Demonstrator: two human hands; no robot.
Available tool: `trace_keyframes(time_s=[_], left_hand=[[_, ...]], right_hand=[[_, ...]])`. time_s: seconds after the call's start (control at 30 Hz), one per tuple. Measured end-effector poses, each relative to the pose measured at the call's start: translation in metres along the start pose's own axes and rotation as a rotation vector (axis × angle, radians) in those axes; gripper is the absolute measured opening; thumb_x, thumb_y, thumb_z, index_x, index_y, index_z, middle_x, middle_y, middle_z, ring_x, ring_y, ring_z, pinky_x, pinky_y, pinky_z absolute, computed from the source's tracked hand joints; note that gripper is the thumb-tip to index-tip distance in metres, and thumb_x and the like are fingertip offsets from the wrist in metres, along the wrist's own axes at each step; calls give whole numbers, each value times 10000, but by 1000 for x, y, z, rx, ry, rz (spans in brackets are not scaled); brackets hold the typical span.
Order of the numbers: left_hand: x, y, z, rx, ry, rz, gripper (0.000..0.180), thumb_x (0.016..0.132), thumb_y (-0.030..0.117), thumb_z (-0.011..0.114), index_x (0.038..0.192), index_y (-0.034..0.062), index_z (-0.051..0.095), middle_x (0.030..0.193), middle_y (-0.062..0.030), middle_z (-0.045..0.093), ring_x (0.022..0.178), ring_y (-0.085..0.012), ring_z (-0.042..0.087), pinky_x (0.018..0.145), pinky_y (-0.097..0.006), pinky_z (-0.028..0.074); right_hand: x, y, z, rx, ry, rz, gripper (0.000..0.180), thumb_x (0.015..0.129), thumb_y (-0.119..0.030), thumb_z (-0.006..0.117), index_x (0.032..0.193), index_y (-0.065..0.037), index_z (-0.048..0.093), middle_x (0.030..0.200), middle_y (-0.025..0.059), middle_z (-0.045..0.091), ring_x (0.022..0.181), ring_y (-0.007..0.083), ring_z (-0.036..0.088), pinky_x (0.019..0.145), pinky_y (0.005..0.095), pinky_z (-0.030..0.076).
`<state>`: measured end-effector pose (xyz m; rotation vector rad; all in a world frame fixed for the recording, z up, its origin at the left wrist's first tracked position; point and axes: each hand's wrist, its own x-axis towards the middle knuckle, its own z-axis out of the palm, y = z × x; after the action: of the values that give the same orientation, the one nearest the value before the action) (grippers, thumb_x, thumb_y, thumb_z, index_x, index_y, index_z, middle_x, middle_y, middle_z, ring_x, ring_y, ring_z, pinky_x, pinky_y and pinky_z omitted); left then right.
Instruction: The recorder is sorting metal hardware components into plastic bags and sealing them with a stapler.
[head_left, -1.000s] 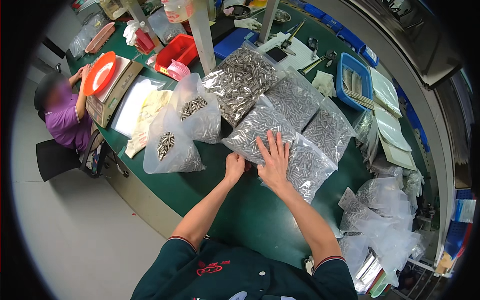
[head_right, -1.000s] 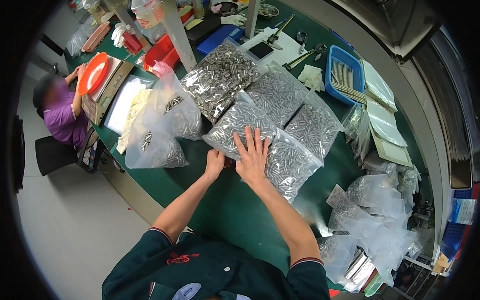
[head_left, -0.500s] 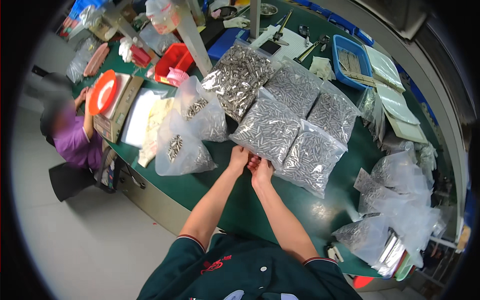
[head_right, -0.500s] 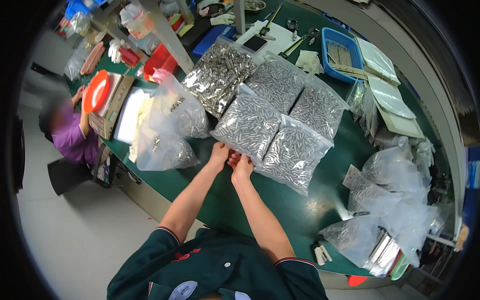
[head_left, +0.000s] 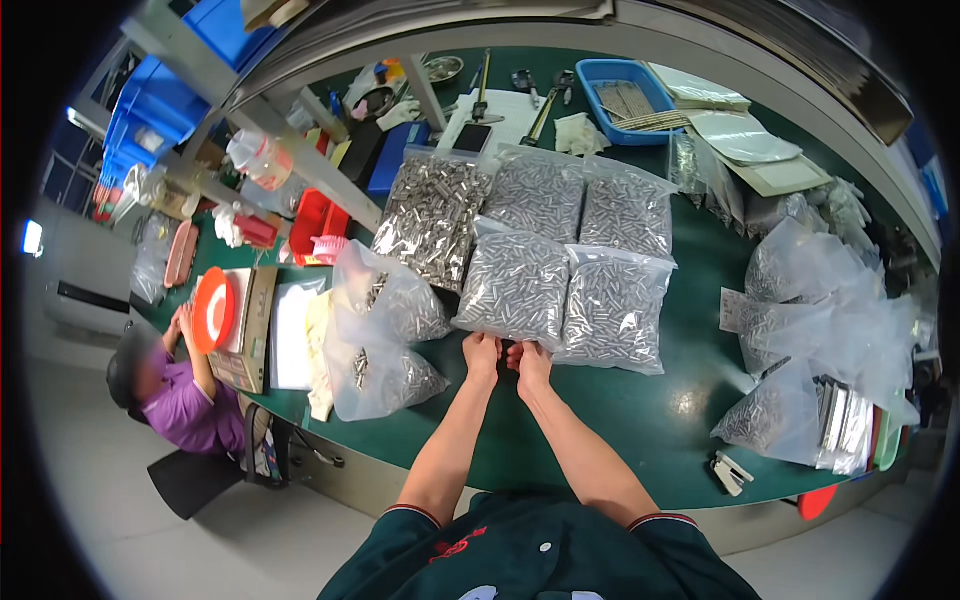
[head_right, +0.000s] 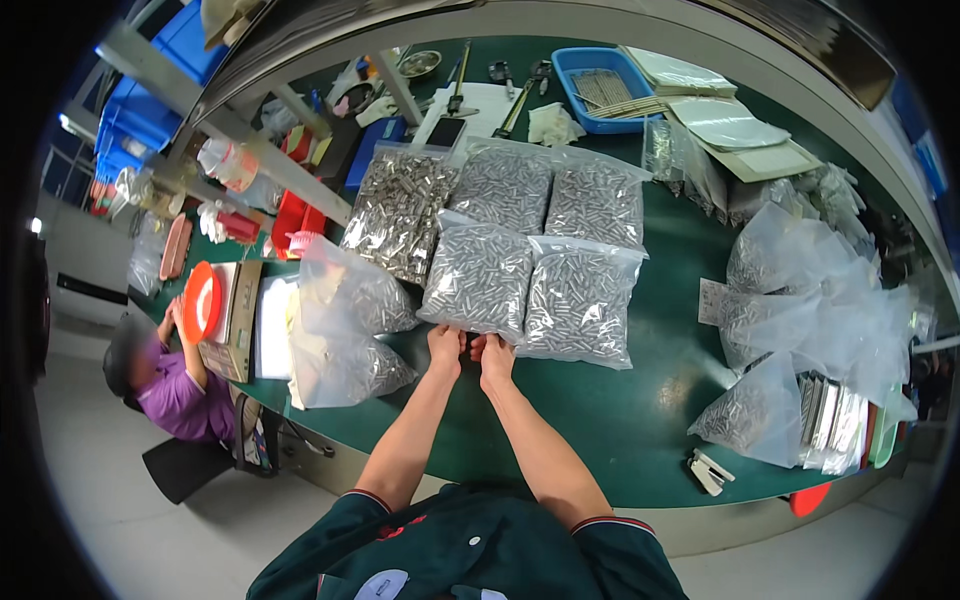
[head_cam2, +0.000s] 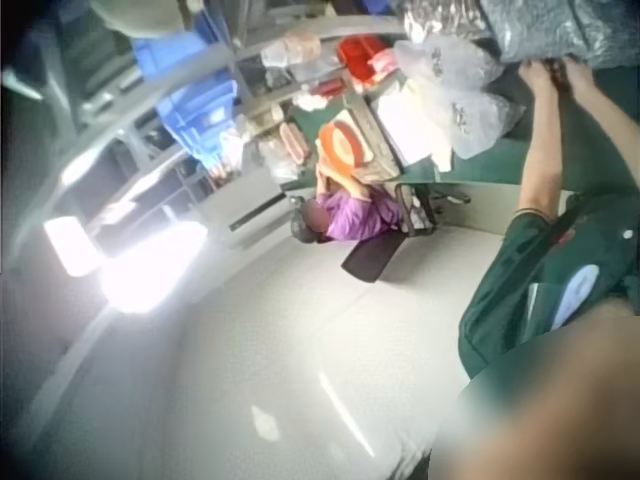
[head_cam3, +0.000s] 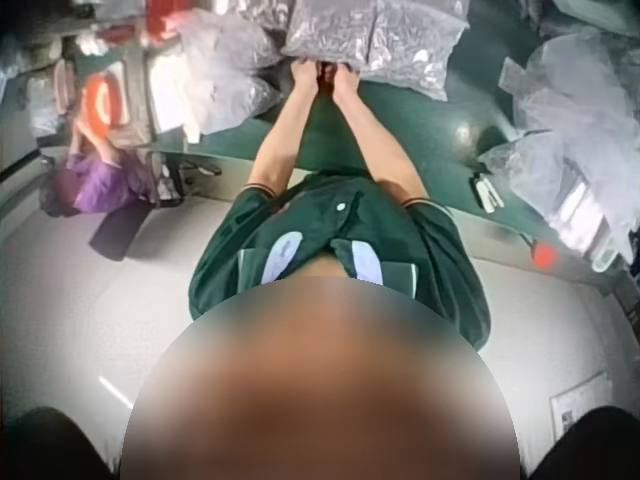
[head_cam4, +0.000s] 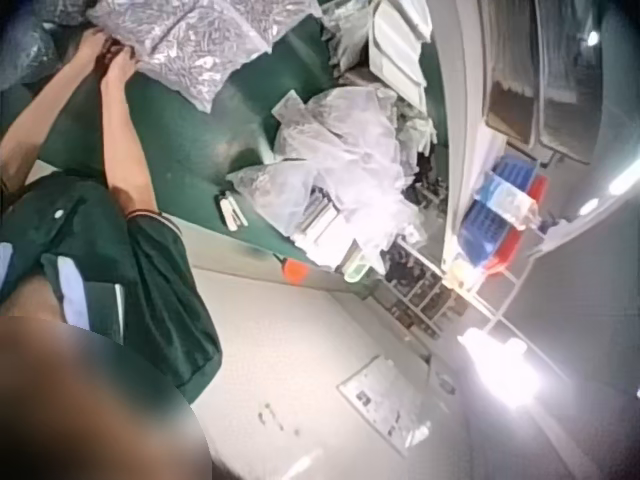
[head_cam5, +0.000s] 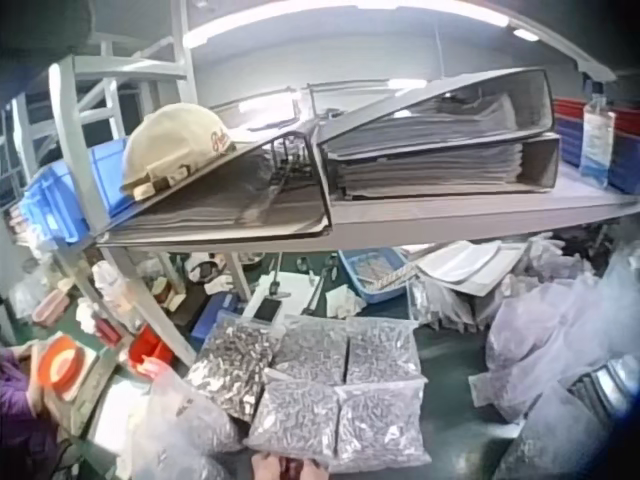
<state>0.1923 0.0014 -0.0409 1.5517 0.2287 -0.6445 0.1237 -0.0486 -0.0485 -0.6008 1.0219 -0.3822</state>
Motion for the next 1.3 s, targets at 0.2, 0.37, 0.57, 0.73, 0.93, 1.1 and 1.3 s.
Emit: trace_keyframes(time_s=[0.2,0.37,0.57,0.73,0.93,1.1,1.3], left_hand=[[-1,-7,-2,40,36,14,193,889,96,526,709,28,538,590,-26,506,467,-94,427,429,-252,303],[-7,0,-7,10,75,-47,188,901,93,513,744,1,557,620,-34,537,496,-102,468,448,-260,355],[-2,-5,-7,-42,41,-72,166,915,85,500,852,-35,596,727,-51,611,584,-112,536,508,-263,419],[-5,-7,-9,-83,8,-52,189,931,124,501,852,-16,601,720,-43,606,572,-105,529,478,-245,397],[-4,-6,-6,-9,-29,-103,215,946,163,465,808,37,572,604,27,511,478,-66,447,422,-217,328],[-11,-4,-38,634,-52,308,284,915,194,513,732,-17,562,592,-98,548,477,-217,507,484,-310,434],[-59,119,34,874,-4,958,186,856,148,543,961,4,596,949,-208,596,944,-375,561,824,-430,437]], right_hand=[[-2,7,9,-61,190,-129,251,941,-233,472,810,-25,519,629,54,541,488,120,494,421,250,385],[-31,-7,10,-203,9,-56,294,927,-281,498,799,-20,547,653,54,548,506,120,501,425,266,391],[-33,-34,9,57,-189,40,454,869,-477,570,842,-24,577,791,57,588,644,141,564,508,294,477],[-28,-37,24,10,-66,-9,438,876,-437,582,819,-3,568,734,73,581,584,147,559,483,282,486],[-17,-48,35,-127,17,-63,535,873,-459,572,639,22,552,577,74,562,470,137,538,403,255,418],[-37,-49,17,-252,-114,78,501,917,-438,488,707,7,579,610,82,584,503,147,561,453,260,437],[-55,-132,33,-675,-149,-1060,233,865,-168,534,1003,15,575,962,175,617,831,306,604,719,410,473]])
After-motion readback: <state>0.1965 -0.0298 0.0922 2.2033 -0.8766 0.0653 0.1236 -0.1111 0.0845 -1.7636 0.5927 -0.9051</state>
